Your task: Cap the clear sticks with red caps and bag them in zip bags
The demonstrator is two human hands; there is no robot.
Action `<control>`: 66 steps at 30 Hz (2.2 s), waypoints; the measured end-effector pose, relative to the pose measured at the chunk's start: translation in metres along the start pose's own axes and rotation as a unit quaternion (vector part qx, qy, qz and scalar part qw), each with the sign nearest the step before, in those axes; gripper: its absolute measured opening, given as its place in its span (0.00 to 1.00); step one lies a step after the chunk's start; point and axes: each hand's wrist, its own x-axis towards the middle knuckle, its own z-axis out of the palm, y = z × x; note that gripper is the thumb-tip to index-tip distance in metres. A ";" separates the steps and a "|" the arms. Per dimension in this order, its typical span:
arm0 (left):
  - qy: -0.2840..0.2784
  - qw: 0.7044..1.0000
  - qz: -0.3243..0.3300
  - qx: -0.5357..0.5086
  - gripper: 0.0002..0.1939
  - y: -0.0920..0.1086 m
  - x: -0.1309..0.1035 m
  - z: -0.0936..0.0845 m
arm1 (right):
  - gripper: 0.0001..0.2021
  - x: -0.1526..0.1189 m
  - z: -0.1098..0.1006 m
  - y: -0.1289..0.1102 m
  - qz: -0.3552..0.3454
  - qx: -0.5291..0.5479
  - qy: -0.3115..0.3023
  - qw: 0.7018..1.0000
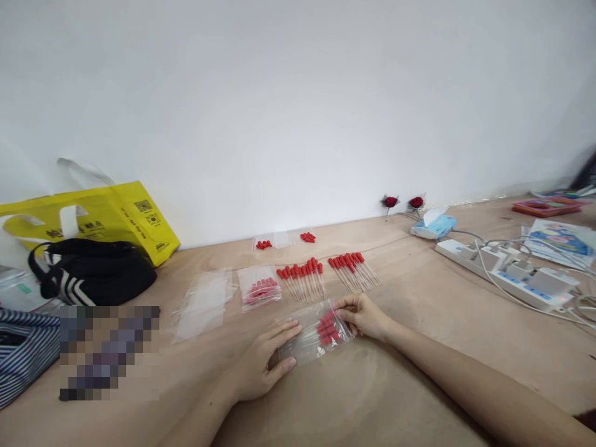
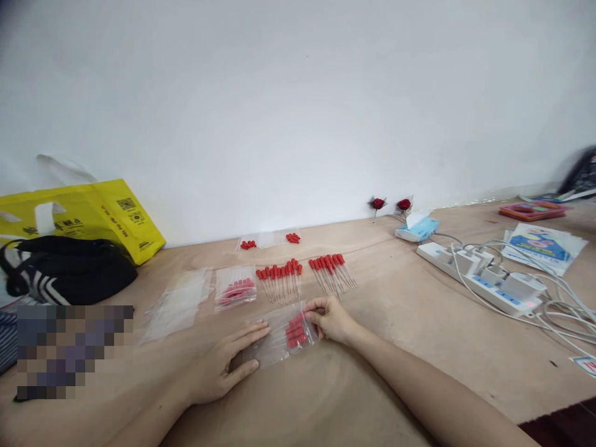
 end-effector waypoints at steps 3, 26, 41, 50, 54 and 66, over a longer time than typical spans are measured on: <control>0.002 1.000 -0.003 -0.002 0.24 0.000 0.000 0.000 | 0.16 0.006 0.004 0.005 -0.022 -0.010 0.068 0.997; 0.002 1.000 0.000 -0.023 0.24 0.001 -0.001 -0.002 | 0.07 0.068 -0.064 -0.032 0.036 -0.461 0.301 0.834; -0.008 1.000 -0.014 -0.008 0.25 0.002 0.000 -0.002 | 0.31 0.009 -0.033 -0.006 -0.176 0.025 0.221 0.959; 0.012 1.000 -0.003 -0.017 0.24 0.001 0.000 -0.001 | 0.27 0.010 -0.008 -0.006 -0.121 0.170 0.228 0.951; 0.012 1.000 0.003 -0.022 0.24 0.001 0.000 0.000 | 0.27 0.008 -0.001 -0.004 -0.082 0.215 0.173 0.958; 0.000 1.000 -0.002 -0.009 0.25 0.001 0.000 0.000 | 0.18 0.002 0.003 -0.007 -0.076 0.099 0.060 0.990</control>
